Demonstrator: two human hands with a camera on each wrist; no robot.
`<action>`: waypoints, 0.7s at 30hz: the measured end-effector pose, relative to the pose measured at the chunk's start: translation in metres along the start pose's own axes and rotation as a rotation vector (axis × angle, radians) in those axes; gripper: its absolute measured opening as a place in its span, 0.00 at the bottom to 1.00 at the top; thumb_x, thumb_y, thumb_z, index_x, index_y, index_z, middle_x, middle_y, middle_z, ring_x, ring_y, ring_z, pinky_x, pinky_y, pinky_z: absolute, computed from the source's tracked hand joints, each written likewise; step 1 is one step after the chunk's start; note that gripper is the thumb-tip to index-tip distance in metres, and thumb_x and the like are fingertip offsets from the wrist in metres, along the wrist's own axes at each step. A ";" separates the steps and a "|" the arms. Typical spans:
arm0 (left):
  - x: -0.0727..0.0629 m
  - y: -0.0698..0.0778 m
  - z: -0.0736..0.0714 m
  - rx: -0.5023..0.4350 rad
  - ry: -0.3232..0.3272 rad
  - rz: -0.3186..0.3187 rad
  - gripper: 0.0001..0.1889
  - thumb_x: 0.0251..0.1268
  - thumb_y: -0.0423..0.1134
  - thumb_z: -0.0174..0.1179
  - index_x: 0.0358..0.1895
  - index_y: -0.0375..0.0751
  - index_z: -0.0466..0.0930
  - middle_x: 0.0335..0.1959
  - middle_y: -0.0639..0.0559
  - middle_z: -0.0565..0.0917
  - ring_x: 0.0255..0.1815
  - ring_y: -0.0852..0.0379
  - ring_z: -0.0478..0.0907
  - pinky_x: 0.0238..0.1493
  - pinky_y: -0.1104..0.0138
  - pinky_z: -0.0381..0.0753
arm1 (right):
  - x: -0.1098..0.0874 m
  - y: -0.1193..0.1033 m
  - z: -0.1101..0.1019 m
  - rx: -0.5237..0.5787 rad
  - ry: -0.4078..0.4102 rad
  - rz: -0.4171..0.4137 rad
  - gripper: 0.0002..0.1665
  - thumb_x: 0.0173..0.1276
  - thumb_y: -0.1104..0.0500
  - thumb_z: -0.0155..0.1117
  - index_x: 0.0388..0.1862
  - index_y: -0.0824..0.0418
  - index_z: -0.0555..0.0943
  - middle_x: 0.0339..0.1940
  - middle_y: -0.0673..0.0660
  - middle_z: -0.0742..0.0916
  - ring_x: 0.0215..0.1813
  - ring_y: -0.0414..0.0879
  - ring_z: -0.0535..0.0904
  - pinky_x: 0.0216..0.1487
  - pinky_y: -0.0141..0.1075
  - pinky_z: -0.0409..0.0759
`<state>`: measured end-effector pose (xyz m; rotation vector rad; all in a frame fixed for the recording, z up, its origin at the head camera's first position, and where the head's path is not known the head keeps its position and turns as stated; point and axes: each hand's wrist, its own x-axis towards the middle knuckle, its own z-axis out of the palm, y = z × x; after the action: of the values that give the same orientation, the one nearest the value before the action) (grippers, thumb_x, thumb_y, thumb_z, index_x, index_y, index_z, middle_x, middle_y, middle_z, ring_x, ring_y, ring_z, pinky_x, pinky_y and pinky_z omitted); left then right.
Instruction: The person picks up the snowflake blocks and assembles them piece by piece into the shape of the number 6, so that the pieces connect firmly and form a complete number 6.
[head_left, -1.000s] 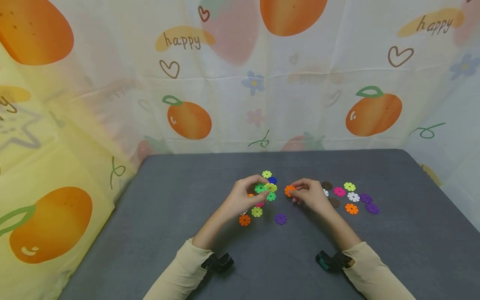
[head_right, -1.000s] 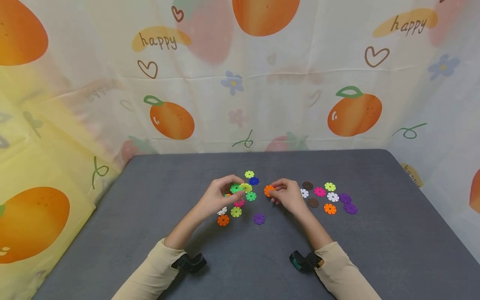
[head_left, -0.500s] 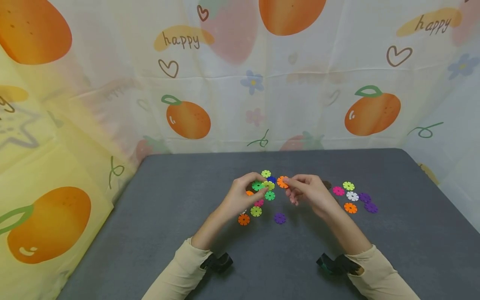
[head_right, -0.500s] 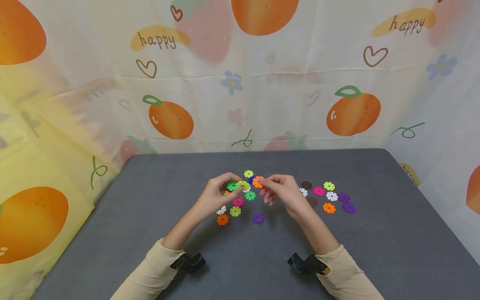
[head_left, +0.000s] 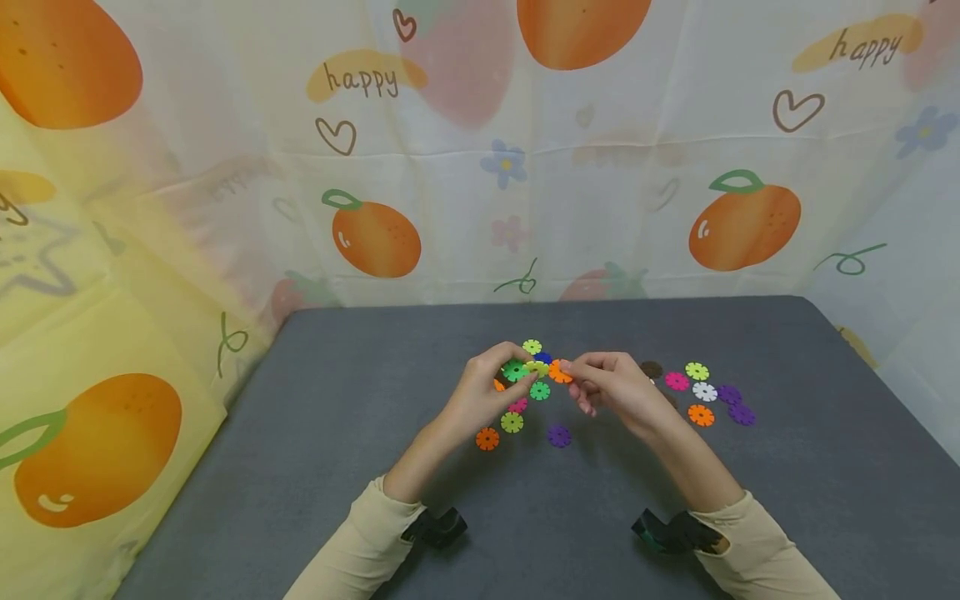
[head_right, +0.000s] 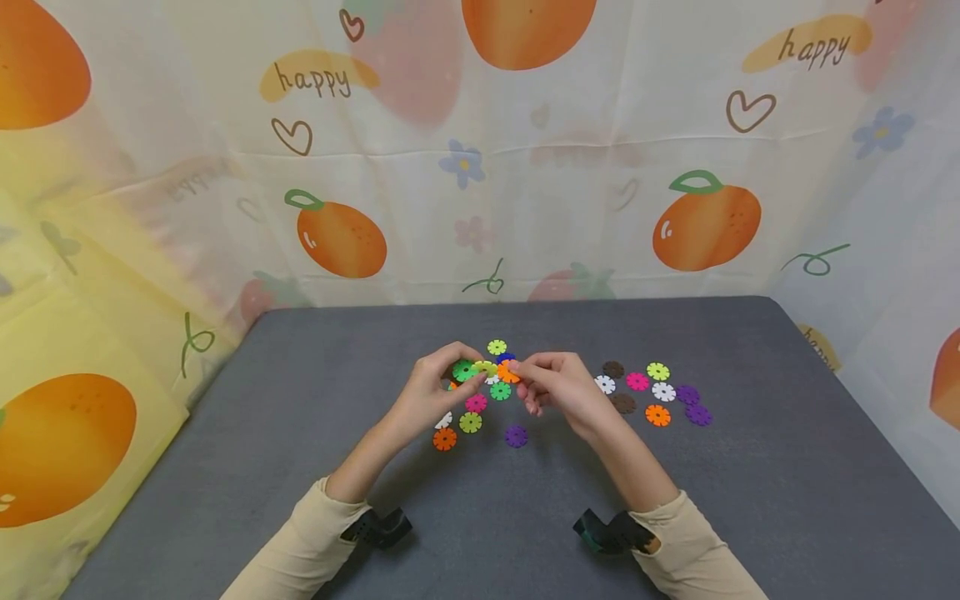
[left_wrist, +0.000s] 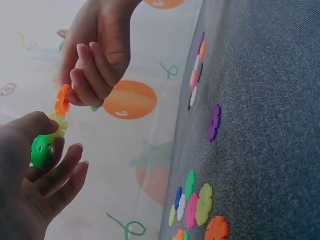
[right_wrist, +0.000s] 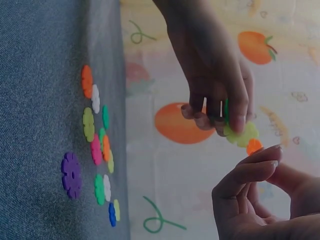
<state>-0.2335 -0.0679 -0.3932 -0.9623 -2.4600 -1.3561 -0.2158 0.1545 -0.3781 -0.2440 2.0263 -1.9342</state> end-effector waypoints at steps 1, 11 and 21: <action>0.000 0.000 0.000 0.011 -0.005 0.009 0.07 0.63 0.34 0.65 0.43 0.39 0.80 0.39 0.49 0.83 0.35 0.59 0.79 0.35 0.74 0.83 | 0.000 0.000 0.000 -0.004 -0.002 -0.001 0.16 0.74 0.50 0.58 0.31 0.59 0.79 0.20 0.49 0.81 0.20 0.40 0.73 0.24 0.31 0.74; -0.001 0.006 -0.002 0.029 -0.063 0.058 0.11 0.63 0.35 0.66 0.47 0.42 0.79 0.42 0.51 0.83 0.35 0.62 0.77 0.33 0.74 0.81 | 0.001 0.000 -0.001 -0.039 -0.004 -0.033 0.15 0.74 0.51 0.58 0.33 0.62 0.79 0.22 0.51 0.82 0.20 0.40 0.73 0.24 0.33 0.75; -0.001 0.001 -0.005 -0.047 -0.063 0.152 0.12 0.62 0.31 0.65 0.48 0.40 0.79 0.42 0.49 0.83 0.37 0.62 0.80 0.36 0.71 0.85 | -0.003 -0.006 -0.002 -0.057 -0.010 -0.069 0.16 0.74 0.50 0.57 0.32 0.60 0.78 0.23 0.52 0.81 0.21 0.41 0.74 0.25 0.34 0.76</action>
<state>-0.2328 -0.0720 -0.3897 -1.1943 -2.3531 -1.3581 -0.2144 0.1569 -0.3720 -0.3409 2.0945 -1.9138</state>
